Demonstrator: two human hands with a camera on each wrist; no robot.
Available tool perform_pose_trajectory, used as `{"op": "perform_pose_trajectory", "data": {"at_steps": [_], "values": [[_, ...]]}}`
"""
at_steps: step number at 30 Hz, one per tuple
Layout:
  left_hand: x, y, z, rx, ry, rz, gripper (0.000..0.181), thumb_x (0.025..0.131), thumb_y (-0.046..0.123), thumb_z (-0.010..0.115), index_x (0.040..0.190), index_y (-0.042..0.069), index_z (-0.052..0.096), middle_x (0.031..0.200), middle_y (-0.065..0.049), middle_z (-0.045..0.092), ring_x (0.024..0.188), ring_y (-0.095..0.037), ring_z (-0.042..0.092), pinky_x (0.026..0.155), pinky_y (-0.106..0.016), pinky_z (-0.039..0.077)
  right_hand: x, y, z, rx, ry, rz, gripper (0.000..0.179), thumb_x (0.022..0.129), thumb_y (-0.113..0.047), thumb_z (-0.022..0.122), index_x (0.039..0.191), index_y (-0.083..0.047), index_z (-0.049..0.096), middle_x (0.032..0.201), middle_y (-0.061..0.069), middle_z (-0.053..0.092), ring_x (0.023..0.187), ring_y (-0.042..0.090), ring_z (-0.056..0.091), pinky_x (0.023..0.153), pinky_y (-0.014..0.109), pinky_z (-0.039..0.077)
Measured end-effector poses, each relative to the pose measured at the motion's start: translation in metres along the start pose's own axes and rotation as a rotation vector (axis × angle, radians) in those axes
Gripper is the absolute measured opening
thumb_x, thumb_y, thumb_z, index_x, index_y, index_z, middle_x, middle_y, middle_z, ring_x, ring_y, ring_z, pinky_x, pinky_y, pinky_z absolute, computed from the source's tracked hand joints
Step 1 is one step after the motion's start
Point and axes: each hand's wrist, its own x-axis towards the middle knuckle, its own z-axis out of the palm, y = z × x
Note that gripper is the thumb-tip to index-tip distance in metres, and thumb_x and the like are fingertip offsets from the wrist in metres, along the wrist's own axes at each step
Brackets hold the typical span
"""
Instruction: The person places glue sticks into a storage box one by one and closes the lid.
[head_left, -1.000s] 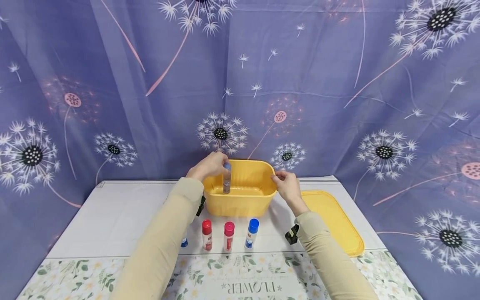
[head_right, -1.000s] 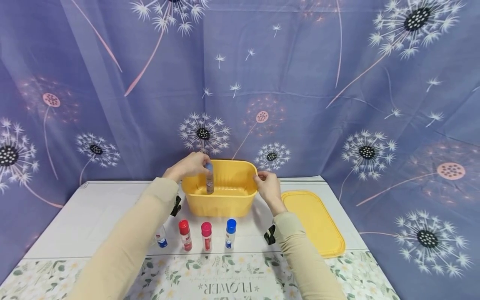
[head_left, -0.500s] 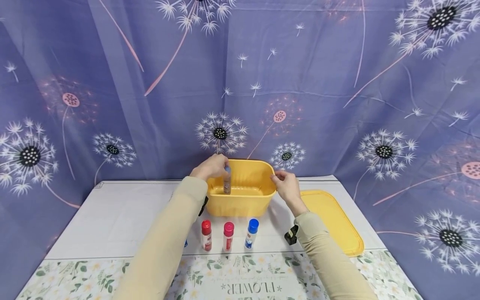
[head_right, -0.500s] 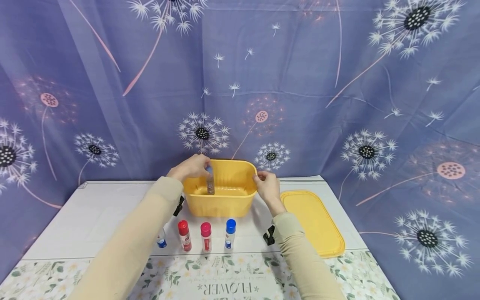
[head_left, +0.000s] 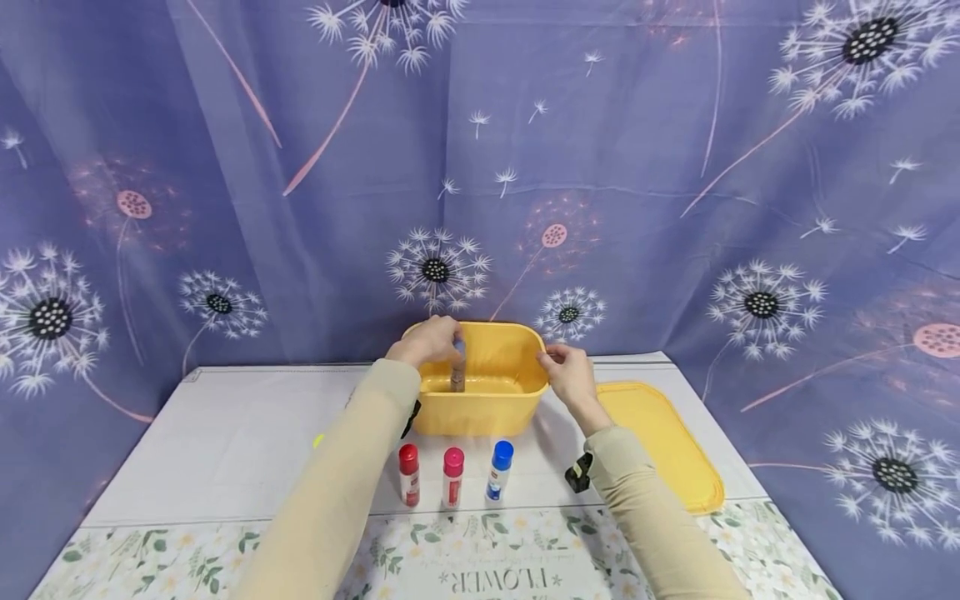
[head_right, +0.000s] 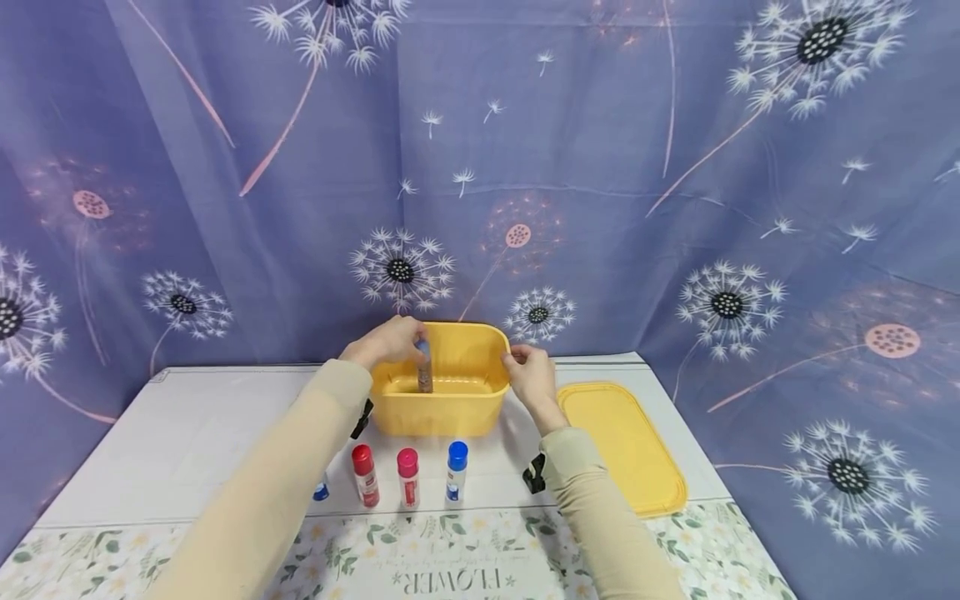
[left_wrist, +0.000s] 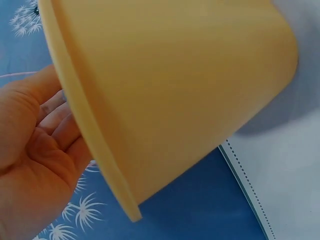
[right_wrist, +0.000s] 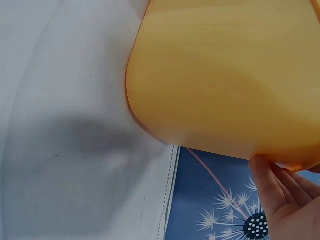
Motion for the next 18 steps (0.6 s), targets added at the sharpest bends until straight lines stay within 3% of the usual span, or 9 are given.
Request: {"op": "perform_pose_trajectory", "data": {"at_steps": [5, 18], "values": [[0.0010, 0.0024, 0.0042, -0.002, -0.005, 0.028, 0.014, 0.086, 0.014, 0.073, 0.097, 0.008, 0.066, 0.092, -0.006, 0.058, 0.086, -0.022, 0.048, 0.071, -0.032, 0.042, -0.0007, 0.0005, -0.0017, 0.008, 0.000, -0.006, 0.026, 0.094, -0.019, 0.066, 0.109, 0.002, 0.071, 0.097, 0.016, 0.071, 0.086, 0.027, 0.067, 0.071, 0.034, 0.055], [0.0027, -0.0003, 0.0083, 0.004, -0.004, 0.000, 0.015, 0.087, 0.016, 0.073, 0.098, 0.010, 0.066, 0.097, -0.006, 0.056, 0.094, -0.023, 0.045, 0.074, -0.034, 0.040, -0.0022, -0.0001, -0.0004, 0.016, -0.005, 0.000, 0.026, 0.094, -0.019, 0.066, 0.109, 0.002, 0.070, 0.098, 0.017, 0.071, 0.087, 0.027, 0.067, 0.073, 0.036, 0.055]]}}
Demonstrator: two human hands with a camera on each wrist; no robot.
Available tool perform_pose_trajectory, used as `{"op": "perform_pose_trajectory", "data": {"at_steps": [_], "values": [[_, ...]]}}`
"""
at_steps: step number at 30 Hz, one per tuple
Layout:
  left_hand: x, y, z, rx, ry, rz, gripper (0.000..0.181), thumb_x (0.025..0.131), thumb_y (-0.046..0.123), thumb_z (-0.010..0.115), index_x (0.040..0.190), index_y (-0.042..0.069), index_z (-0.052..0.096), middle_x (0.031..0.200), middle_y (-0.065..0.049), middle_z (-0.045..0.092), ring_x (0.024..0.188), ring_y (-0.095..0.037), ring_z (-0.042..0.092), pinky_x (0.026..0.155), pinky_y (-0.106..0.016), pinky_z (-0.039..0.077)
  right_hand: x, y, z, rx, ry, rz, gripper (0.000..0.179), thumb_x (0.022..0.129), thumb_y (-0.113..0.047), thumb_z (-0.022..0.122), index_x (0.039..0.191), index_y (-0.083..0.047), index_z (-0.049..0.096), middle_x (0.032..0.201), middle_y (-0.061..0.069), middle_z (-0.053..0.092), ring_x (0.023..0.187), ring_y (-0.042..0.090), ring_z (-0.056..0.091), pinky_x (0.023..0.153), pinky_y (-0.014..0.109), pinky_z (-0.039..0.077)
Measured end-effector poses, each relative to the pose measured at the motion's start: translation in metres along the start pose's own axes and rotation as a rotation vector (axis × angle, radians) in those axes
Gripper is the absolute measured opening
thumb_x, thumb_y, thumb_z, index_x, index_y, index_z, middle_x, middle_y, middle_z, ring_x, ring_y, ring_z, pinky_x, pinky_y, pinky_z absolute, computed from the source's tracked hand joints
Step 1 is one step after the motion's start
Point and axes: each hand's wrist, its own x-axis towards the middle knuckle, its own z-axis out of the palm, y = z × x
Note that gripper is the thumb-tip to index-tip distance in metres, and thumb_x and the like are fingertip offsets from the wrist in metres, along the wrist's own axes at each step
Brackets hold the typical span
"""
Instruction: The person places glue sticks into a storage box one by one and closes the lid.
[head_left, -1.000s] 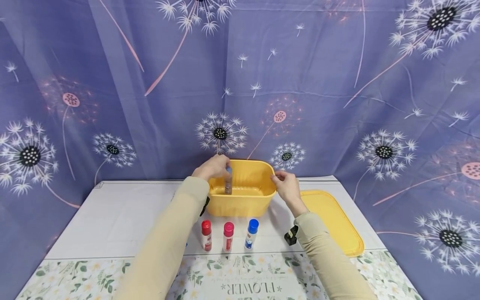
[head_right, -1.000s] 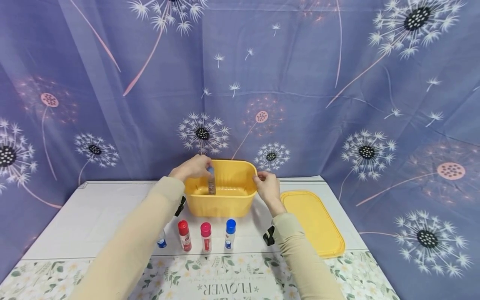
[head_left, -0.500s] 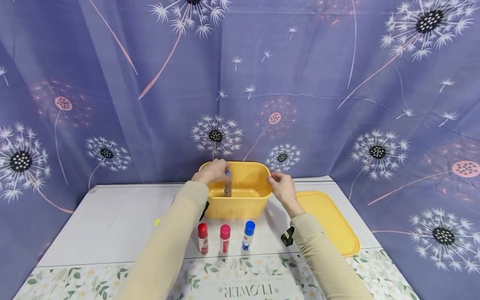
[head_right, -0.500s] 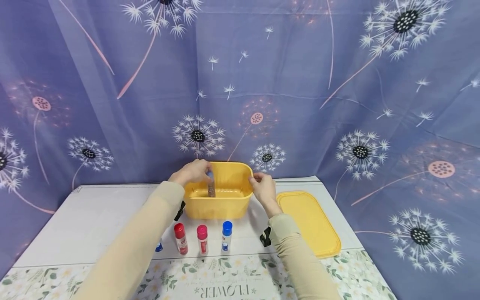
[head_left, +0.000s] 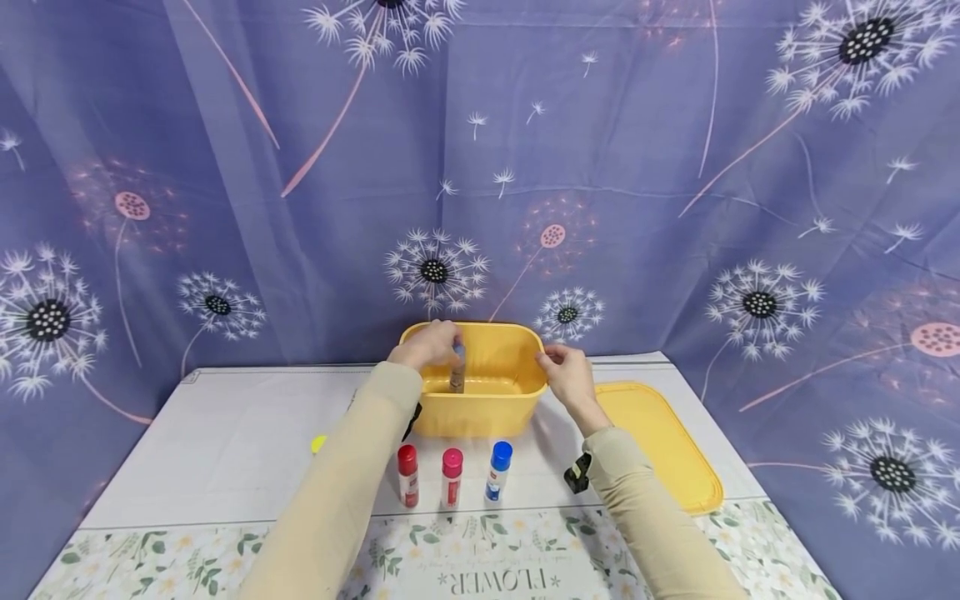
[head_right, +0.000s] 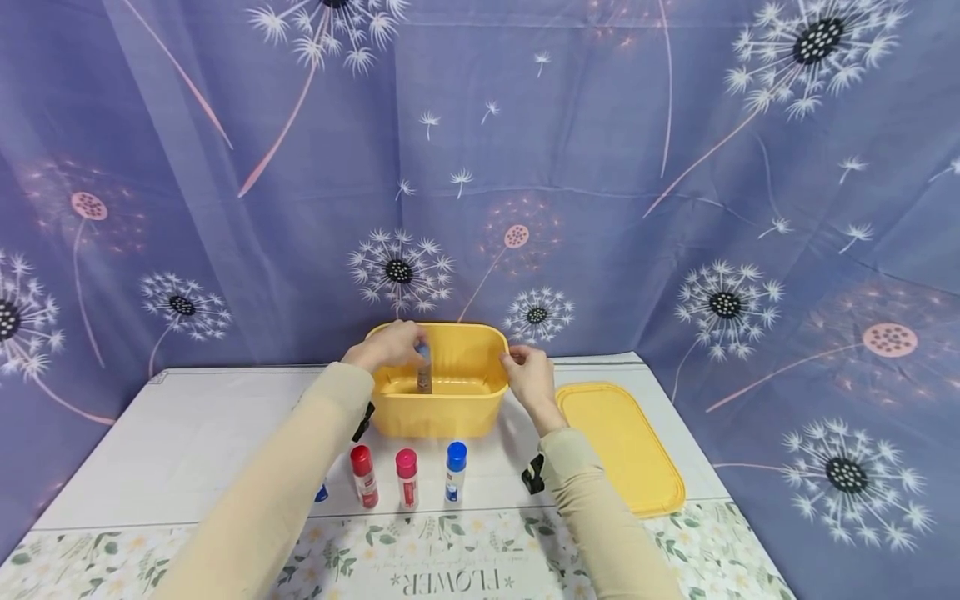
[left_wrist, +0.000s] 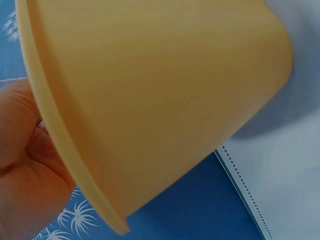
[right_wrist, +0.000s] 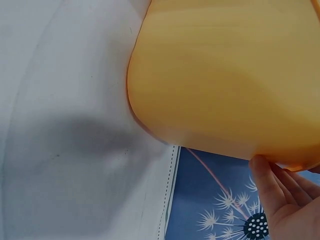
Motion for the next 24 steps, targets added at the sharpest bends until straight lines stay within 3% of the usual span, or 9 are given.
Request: {"op": "perform_pose_trajectory", "data": {"at_steps": [14, 24], "values": [[0.0017, 0.0020, 0.0024, -0.012, -0.010, 0.011, 0.019, 0.088, 0.015, 0.072, 0.105, 0.009, 0.066, 0.100, -0.005, 0.058, 0.091, -0.022, 0.048, 0.073, -0.033, 0.042, 0.0000, 0.0014, 0.0019, -0.003, 0.007, -0.010, 0.026, 0.094, -0.019, 0.066, 0.108, 0.001, 0.071, 0.097, 0.017, 0.071, 0.087, 0.027, 0.068, 0.073, 0.036, 0.055], [0.0033, 0.0038, 0.0040, -0.021, -0.003, 0.027, 0.015, 0.088, 0.015, 0.073, 0.099, 0.009, 0.065, 0.095, -0.005, 0.057, 0.084, -0.020, 0.049, 0.070, -0.031, 0.041, 0.0010, 0.0002, 0.0012, -0.001, 0.008, -0.009, 0.026, 0.094, -0.020, 0.065, 0.110, 0.001, 0.071, 0.098, 0.017, 0.071, 0.087, 0.027, 0.068, 0.073, 0.035, 0.055]]}}
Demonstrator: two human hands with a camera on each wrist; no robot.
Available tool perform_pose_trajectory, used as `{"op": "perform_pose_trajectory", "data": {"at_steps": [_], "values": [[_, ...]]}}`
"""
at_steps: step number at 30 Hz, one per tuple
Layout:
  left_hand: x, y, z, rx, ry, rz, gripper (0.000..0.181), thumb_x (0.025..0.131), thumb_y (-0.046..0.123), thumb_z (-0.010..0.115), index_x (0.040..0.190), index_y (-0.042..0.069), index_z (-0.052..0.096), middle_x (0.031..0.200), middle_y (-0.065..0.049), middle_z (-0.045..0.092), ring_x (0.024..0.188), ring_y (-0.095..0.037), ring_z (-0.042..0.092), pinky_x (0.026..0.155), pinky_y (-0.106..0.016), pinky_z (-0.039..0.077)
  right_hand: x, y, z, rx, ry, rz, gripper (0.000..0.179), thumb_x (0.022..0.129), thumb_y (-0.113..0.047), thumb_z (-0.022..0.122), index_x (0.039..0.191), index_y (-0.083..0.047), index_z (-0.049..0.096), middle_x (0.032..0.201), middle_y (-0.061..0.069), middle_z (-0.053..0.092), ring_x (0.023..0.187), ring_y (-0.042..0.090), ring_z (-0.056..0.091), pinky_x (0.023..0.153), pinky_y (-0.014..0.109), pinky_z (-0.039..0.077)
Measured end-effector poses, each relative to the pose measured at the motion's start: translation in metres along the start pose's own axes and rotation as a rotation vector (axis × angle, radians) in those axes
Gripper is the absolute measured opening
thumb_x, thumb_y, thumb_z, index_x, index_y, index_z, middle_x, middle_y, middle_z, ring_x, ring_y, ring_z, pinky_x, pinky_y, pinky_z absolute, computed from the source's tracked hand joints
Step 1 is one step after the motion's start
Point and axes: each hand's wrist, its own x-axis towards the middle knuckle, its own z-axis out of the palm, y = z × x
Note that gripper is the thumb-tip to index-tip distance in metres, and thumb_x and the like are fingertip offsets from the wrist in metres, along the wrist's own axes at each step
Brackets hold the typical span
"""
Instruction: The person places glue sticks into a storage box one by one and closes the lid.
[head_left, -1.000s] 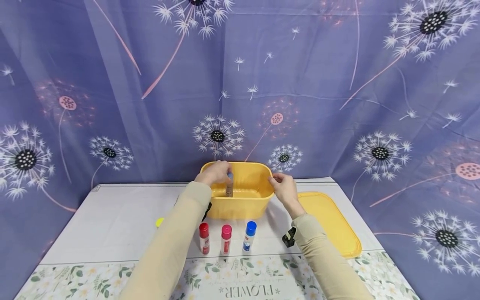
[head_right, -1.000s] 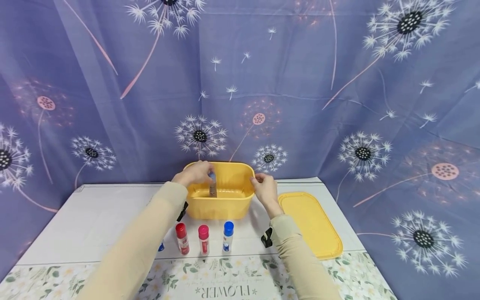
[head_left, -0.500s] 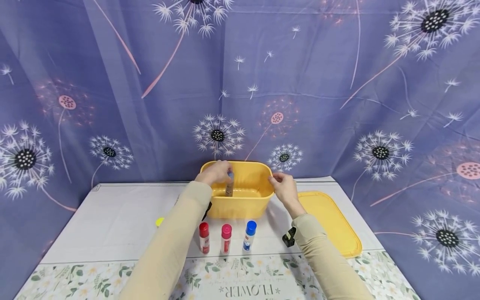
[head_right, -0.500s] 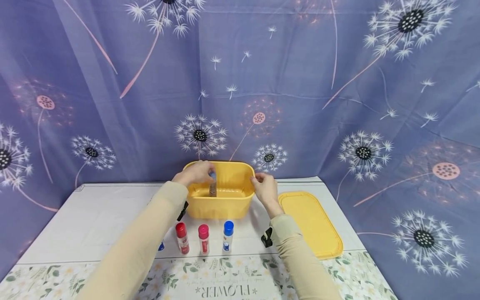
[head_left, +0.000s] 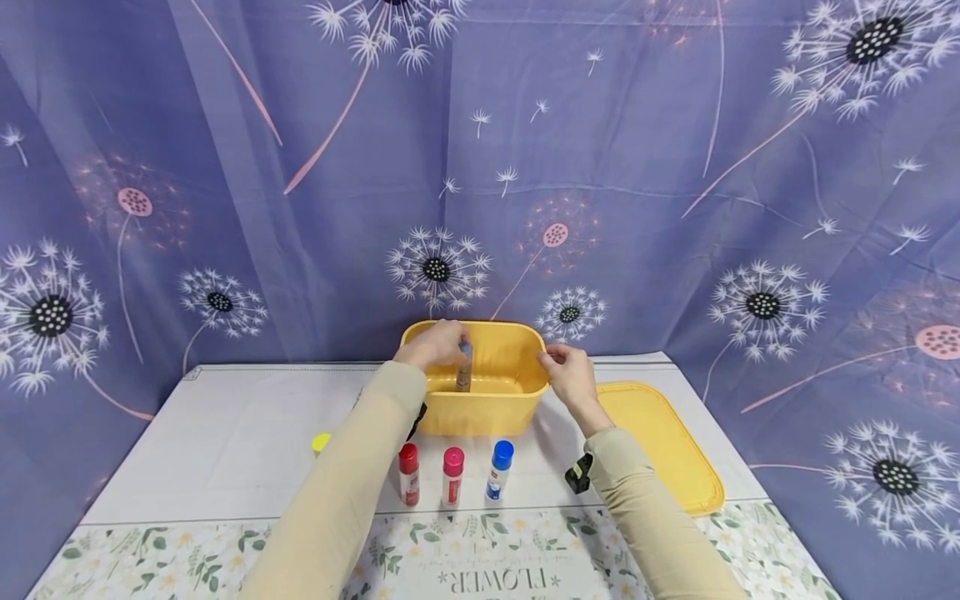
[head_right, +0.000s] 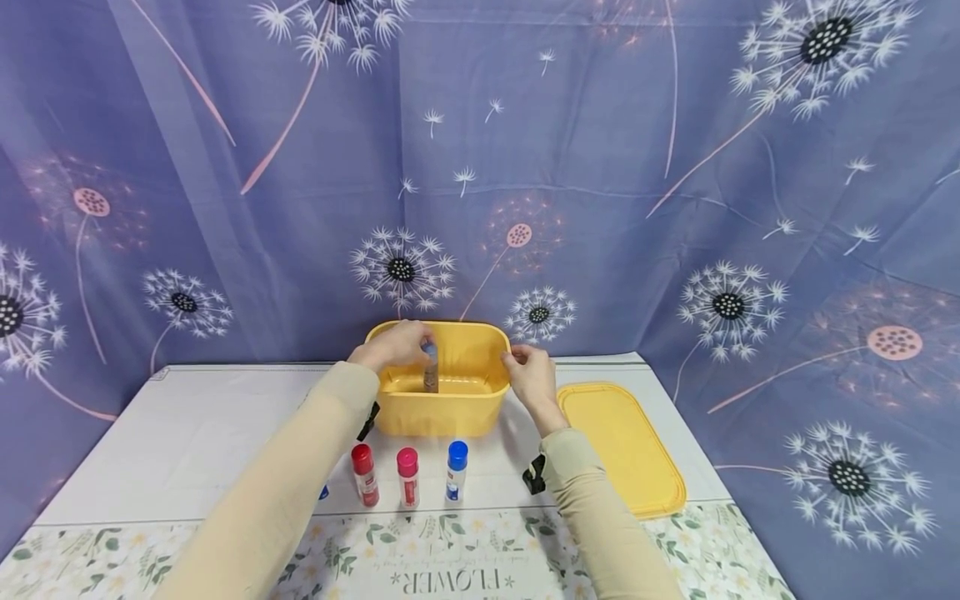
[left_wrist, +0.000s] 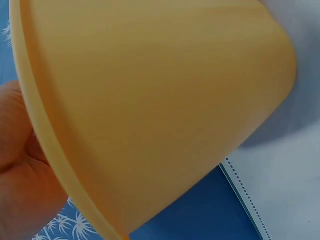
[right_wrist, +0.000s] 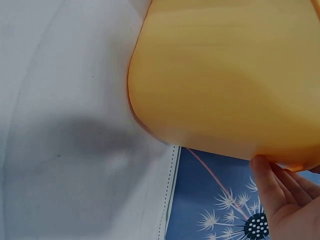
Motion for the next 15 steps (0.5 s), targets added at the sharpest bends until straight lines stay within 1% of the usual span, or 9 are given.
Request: {"op": "perform_pose_trajectory", "data": {"at_steps": [4, 7, 10, 12, 15], "values": [[0.0007, 0.0019, 0.0003, 0.002, -0.009, 0.005, 0.016, 0.087, 0.014, 0.072, 0.099, 0.008, 0.064, 0.093, -0.005, 0.057, 0.080, -0.019, 0.049, 0.068, -0.030, 0.040, 0.0001, 0.0009, -0.0008, -0.006, 0.001, 0.002, 0.026, 0.094, -0.020, 0.066, 0.109, 0.000, 0.071, 0.097, 0.016, 0.072, 0.086, 0.026, 0.068, 0.072, 0.035, 0.055], [0.0013, 0.0021, 0.0008, 0.006, -0.016, 0.009, 0.014, 0.088, 0.014, 0.071, 0.100, 0.009, 0.064, 0.093, -0.004, 0.056, 0.080, -0.018, 0.048, 0.068, -0.029, 0.039, 0.0003, 0.0023, -0.0010, -0.011, -0.001, 0.002, 0.027, 0.094, -0.020, 0.066, 0.110, 0.001, 0.071, 0.098, 0.016, 0.071, 0.087, 0.027, 0.068, 0.073, 0.035, 0.055], [0.0013, 0.0020, 0.0007, 0.005, -0.019, 0.017, 0.016, 0.089, 0.014, 0.071, 0.102, 0.008, 0.064, 0.095, -0.005, 0.058, 0.082, -0.019, 0.050, 0.070, -0.030, 0.041, 0.0006, 0.0029, -0.0011, -0.013, -0.001, 0.010, 0.026, 0.094, -0.020, 0.066, 0.110, 0.001, 0.071, 0.098, 0.016, 0.071, 0.087, 0.027, 0.068, 0.073, 0.036, 0.055], [0.0002, 0.0025, 0.0001, 0.001, -0.020, 0.017, 0.023, 0.088, 0.015, 0.072, 0.108, 0.007, 0.064, 0.101, -0.006, 0.059, 0.086, -0.020, 0.051, 0.074, -0.031, 0.043, 0.0009, 0.0026, -0.0011, -0.011, -0.002, 0.015, 0.027, 0.094, -0.021, 0.066, 0.110, 0.000, 0.071, 0.098, 0.016, 0.071, 0.087, 0.027, 0.068, 0.073, 0.036, 0.055], [-0.0015, 0.0027, -0.0011, -0.006, -0.024, 0.000, 0.040, 0.088, 0.019, 0.073, 0.123, 0.006, 0.060, 0.117, -0.007, 0.059, 0.096, -0.021, 0.052, 0.084, -0.035, 0.045, 0.0010, 0.0013, -0.0009, -0.002, -0.007, 0.017, 0.028, 0.094, -0.021, 0.066, 0.111, 0.000, 0.070, 0.100, 0.016, 0.071, 0.089, 0.027, 0.068, 0.074, 0.036, 0.055]]}}
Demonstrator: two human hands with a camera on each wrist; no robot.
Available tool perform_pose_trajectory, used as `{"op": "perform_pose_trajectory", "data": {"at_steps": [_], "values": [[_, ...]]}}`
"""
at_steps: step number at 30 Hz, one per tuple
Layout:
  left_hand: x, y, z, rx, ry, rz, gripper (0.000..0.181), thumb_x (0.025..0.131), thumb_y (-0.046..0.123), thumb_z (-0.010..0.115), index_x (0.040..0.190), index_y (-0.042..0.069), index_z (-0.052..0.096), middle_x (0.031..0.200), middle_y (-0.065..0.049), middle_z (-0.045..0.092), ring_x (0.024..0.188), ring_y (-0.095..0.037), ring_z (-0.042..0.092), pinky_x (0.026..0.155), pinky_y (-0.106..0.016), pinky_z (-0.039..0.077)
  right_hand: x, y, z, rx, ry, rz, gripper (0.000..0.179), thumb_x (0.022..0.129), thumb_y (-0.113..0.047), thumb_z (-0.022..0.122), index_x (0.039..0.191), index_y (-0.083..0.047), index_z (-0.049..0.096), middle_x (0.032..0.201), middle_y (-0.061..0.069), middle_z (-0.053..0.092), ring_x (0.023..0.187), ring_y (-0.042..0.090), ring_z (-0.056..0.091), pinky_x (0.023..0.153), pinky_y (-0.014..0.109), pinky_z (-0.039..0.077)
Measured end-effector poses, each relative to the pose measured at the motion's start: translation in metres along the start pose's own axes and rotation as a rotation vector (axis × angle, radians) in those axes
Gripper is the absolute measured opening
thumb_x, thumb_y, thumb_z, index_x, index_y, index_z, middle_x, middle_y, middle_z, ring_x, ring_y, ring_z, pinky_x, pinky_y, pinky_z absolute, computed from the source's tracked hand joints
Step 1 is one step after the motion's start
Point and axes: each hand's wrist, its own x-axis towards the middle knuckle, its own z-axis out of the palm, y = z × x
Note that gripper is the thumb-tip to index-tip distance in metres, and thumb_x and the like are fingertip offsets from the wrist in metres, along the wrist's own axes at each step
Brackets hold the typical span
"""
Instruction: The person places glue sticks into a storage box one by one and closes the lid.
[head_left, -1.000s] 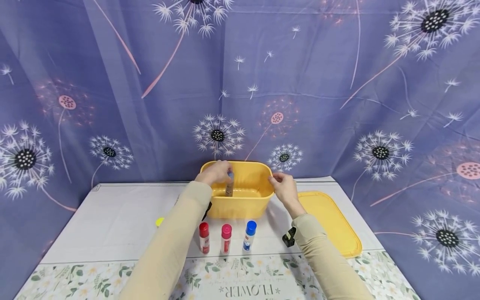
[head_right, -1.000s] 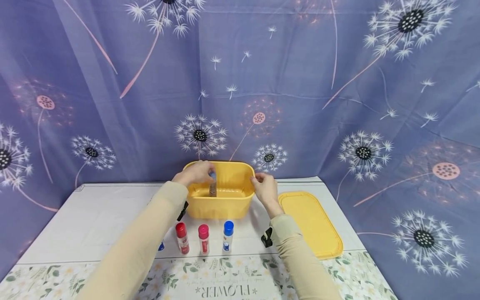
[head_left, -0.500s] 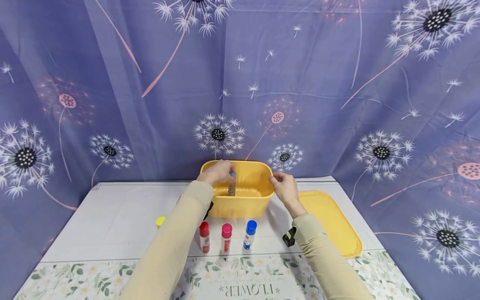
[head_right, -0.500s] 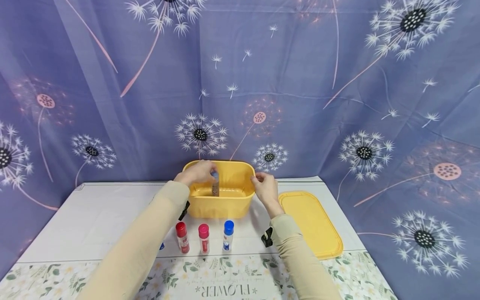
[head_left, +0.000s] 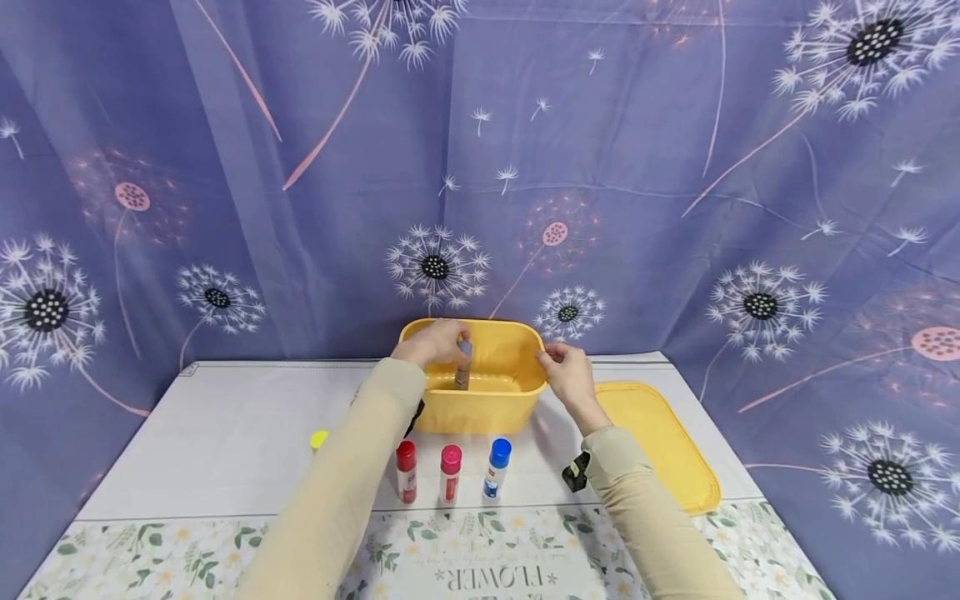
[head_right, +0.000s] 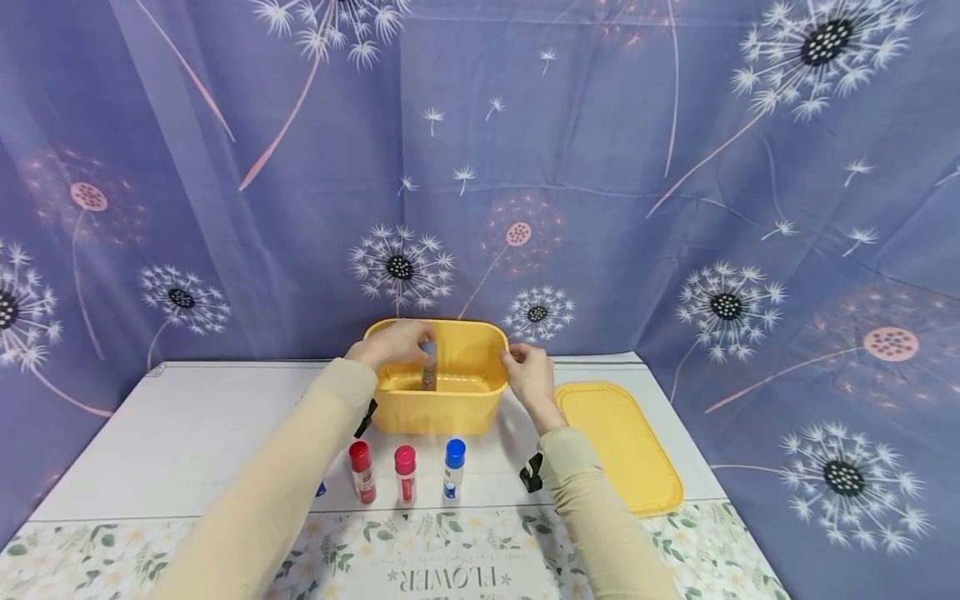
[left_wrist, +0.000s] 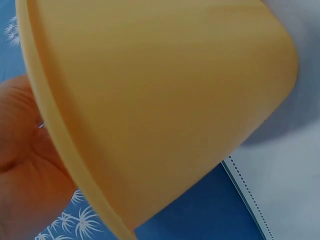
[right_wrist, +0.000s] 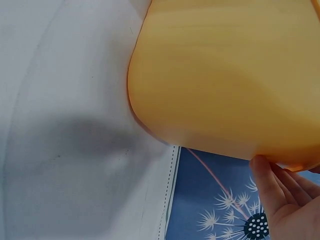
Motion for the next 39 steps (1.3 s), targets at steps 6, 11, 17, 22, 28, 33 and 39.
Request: {"op": "perform_pose_trajectory", "data": {"at_steps": [6, 11, 17, 22, 28, 33, 39], "values": [[-0.007, 0.001, -0.009, -0.021, -0.013, -0.009, 0.061, 0.090, 0.029, 0.071, 0.142, 0.011, 0.047, 0.141, -0.008, 0.049, 0.122, -0.025, 0.046, 0.099, -0.042, 0.041, 0.000, -0.002, 0.001, 0.010, 0.004, -0.005, 0.028, 0.094, -0.020, 0.066, 0.111, 0.001, 0.070, 0.100, 0.017, 0.071, 0.090, 0.028, 0.067, 0.075, 0.037, 0.055], [-0.023, 0.006, -0.026, -0.012, 0.053, 0.046, 0.059, 0.090, 0.030, 0.071, 0.141, 0.011, 0.049, 0.140, -0.009, 0.050, 0.126, -0.027, 0.044, 0.101, -0.047, 0.039, 0.000, -0.001, 0.001, 0.001, 0.007, -0.019, 0.028, 0.094, -0.020, 0.065, 0.111, 0.001, 0.070, 0.099, 0.017, 0.071, 0.089, 0.028, 0.068, 0.074, 0.036, 0.055], [-0.041, 0.005, -0.042, 0.065, 0.070, 0.106, 0.060, 0.089, 0.036, 0.072, 0.139, 0.011, 0.051, 0.137, -0.007, 0.053, 0.129, -0.027, 0.041, 0.106, -0.047, 0.034, -0.001, -0.002, 0.001, -0.025, 0.024, -0.044, 0.026, 0.093, -0.020, 0.066, 0.108, 0.001, 0.072, 0.097, 0.016, 0.072, 0.087, 0.028, 0.068, 0.074, 0.038, 0.054], [-0.055, -0.001, -0.050, 0.087, 0.056, 0.170, 0.063, 0.088, 0.037, 0.073, 0.139, 0.008, 0.051, 0.139, -0.010, 0.053, 0.129, -0.029, 0.045, 0.106, -0.044, 0.035, -0.002, -0.002, 0.001, -0.047, 0.028, -0.054, 0.026, 0.094, -0.020, 0.066, 0.108, 0.001, 0.072, 0.096, 0.016, 0.072, 0.086, 0.029, 0.068, 0.074, 0.038, 0.054], [-0.083, -0.003, -0.061, 0.073, 0.009, 0.122, 0.064, 0.087, 0.038, 0.073, 0.141, 0.012, 0.050, 0.142, -0.009, 0.050, 0.132, -0.029, 0.043, 0.106, -0.045, 0.035, -0.001, 0.000, -0.002, -0.054, 0.029, -0.056, 0.027, 0.093, -0.021, 0.066, 0.108, 0.001, 0.072, 0.096, 0.016, 0.072, 0.086, 0.028, 0.068, 0.073, 0.039, 0.054], [-0.110, -0.015, -0.065, 0.047, 0.002, 0.130, 0.069, 0.085, 0.042, 0.074, 0.142, 0.012, 0.049, 0.144, -0.009, 0.049, 0.132, -0.029, 0.043, 0.106, -0.047, 0.034, -0.001, 0.001, -0.001, -0.042, 0.026, -0.054, 0.027, 0.093, -0.020, 0.066, 0.108, 0.001, 0.071, 0.096, 0.017, 0.072, 0.086, 0.028, 0.068, 0.073, 0.038, 0.055], [-0.139, -0.037, -0.057, -0.016, 0.026, 0.118, 0.088, 0.077, 0.049, 0.080, 0.147, 0.011, 0.042, 0.150, -0.012, 0.041, 0.138, -0.033, 0.034, 0.110, -0.052, 0.027, -0.001, 0.001, 0.002, -0.024, 0.026, -0.049, 0.027, 0.094, -0.021, 0.066, 0.109, 0.000, 0.071, 0.097, 0.016, 0.072, 0.087, 0.028, 0.068, 0.073, 0.037, 0.055]]}}
